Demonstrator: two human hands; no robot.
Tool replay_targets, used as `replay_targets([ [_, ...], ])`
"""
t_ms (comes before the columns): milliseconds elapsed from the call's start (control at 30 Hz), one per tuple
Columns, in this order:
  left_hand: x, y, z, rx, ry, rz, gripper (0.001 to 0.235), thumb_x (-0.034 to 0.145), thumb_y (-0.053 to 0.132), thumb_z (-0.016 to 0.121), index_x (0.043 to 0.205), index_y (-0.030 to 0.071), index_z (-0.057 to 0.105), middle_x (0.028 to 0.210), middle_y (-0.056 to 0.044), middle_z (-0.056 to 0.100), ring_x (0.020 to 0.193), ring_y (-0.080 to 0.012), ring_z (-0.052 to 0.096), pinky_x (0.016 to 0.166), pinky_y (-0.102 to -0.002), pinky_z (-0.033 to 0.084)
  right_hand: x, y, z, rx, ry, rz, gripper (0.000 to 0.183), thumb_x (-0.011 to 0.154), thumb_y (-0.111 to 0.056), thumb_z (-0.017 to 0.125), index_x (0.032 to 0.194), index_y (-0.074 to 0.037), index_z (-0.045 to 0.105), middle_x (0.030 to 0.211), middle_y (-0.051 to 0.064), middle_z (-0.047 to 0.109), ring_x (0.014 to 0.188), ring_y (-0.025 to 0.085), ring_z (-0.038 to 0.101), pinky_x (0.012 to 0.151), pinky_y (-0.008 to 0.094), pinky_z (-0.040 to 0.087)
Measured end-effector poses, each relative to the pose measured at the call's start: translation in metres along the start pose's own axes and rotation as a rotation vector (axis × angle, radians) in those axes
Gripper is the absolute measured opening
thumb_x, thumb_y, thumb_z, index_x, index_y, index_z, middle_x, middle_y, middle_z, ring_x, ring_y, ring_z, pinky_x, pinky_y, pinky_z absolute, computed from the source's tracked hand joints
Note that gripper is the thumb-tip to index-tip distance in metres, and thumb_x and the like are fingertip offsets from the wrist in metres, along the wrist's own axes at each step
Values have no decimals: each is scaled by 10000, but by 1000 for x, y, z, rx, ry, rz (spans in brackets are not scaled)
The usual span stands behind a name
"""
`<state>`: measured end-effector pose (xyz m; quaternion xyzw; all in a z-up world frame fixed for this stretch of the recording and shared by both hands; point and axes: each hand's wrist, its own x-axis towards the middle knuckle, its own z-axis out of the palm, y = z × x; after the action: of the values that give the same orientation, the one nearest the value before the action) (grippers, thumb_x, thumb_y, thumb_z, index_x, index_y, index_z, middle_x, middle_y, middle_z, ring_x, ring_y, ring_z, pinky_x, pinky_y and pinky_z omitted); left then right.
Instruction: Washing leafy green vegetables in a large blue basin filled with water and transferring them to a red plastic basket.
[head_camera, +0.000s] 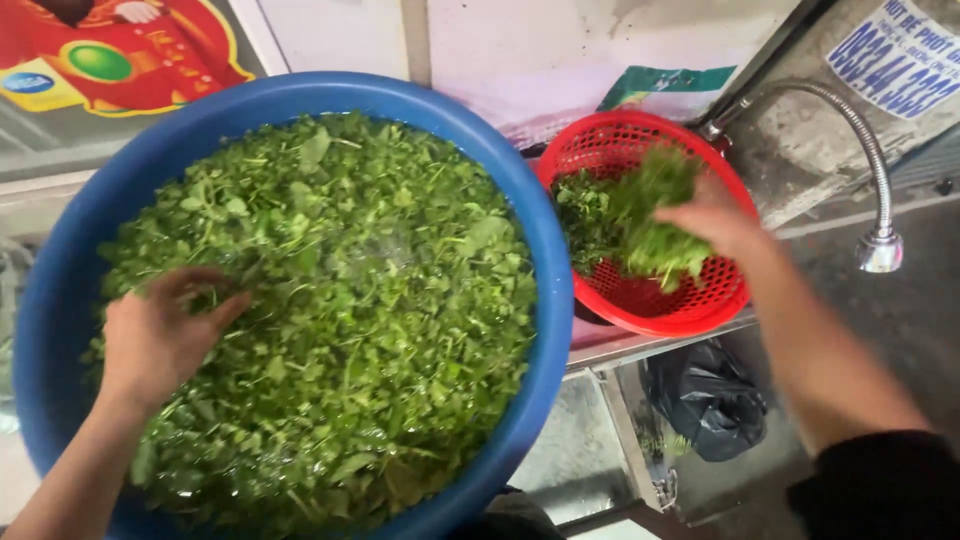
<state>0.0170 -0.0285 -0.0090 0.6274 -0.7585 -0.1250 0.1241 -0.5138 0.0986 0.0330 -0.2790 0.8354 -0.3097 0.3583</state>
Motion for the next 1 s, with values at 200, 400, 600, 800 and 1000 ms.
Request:
replay_targets([
  [200,-4,27,-11,-2,-117,-130,498,869,540,692,1266,245,751,1293,-50,736,1173,-287,692,982,-457,506,151,152,8,-644,-204,-95,738,897,-309,748,1514,-46,440,1591,130,415,1457,303,420,1172,382,355],
  [400,-10,44,-16,-41,-184,-198,487,886,484,695,1323,271,712,1386,-64,682,893,-259,786,866,-475,634,83,100,0,-764,-256,-29,661,851,-429,762,1447,-238,551,1608,36,415,1461,295,422,1247,480,300],
  [600,-15,51,-28,-33,-243,-210,505,892,438,682,1374,288,670,1414,-92,657,681,-260,809,762,-503,692,97,118,-1,-587,-169,41,740,914,-28,719,1550,-273,428,1325,206,641,672,193,729,663,305,642],
  [800,-18,23,-31,38,-189,-171,498,882,523,668,1328,308,720,1275,-101,749,916,-294,799,912,-450,580,179,181,-34,-915,-234,-18,817,896,-157,790,1583,-254,358,1506,181,522,1131,336,720,936,433,574],
  [1000,-25,9,-44,-62,-80,-65,456,870,451,710,1271,237,746,1267,34,749,1155,-169,692,1004,-347,444,69,34,-52,-821,245,-513,285,918,-379,650,1066,-200,815,1025,160,758,980,365,723,780,458,530],
])
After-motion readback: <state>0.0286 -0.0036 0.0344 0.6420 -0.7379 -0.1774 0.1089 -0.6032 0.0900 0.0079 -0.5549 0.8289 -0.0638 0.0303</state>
